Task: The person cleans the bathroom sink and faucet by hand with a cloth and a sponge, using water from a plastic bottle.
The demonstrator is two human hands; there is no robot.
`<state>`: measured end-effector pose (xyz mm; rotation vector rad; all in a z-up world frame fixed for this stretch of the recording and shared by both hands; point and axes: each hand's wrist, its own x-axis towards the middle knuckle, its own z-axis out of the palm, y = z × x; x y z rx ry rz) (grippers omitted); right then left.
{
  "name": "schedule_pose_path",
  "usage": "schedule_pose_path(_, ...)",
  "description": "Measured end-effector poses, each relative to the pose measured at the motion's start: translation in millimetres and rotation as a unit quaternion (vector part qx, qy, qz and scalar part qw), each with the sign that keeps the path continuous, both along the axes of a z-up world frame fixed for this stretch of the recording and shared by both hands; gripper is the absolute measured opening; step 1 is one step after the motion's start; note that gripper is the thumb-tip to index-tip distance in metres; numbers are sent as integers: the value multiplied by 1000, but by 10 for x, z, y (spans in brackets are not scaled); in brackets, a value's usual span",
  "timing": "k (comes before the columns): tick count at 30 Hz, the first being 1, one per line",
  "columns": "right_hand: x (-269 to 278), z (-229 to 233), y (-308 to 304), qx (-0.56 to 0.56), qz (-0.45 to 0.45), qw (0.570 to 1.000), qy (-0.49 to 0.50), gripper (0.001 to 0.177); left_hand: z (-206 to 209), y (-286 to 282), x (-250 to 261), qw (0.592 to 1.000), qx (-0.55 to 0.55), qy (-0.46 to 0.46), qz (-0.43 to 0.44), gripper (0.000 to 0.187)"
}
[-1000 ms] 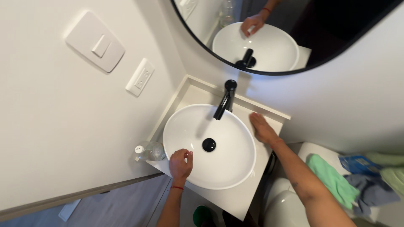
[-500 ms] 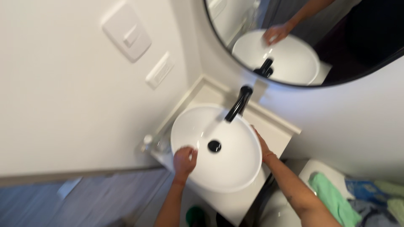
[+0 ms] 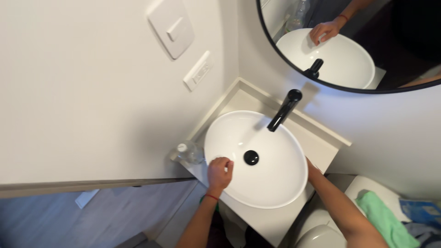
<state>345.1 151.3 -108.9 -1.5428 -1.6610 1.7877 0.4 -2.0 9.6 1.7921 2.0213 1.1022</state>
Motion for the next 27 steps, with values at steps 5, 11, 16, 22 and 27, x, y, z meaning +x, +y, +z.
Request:
schedule_pose_path(5, -10, 209, -1106, 246, 0, 965, -96, 92, 57, -16, -85, 998, 28, -23, -58, 11)
schedule_pose_path(11, -603, 335, -2091, 233, 52, 928, -286, 33, 334, -226, -440, 974, 71, -152, -149, 12)
schedule_pose_path(16, -1391, 465, -2629, 288, -7, 933, -216, 37, 313, -512, -971, 967, 184, -74, -157, 14)
schedule_pose_path(22, -2291, 494, -2611, 314, 20, 931, -185, 47, 160, -689, -1495, 984, 167, -46, -33, 53)
schedule_pose_path(27, -1774, 640, -2449, 214, -92, 921, -311, 32, 317, -547, -1634, 991, 106, -67, -38, 91)
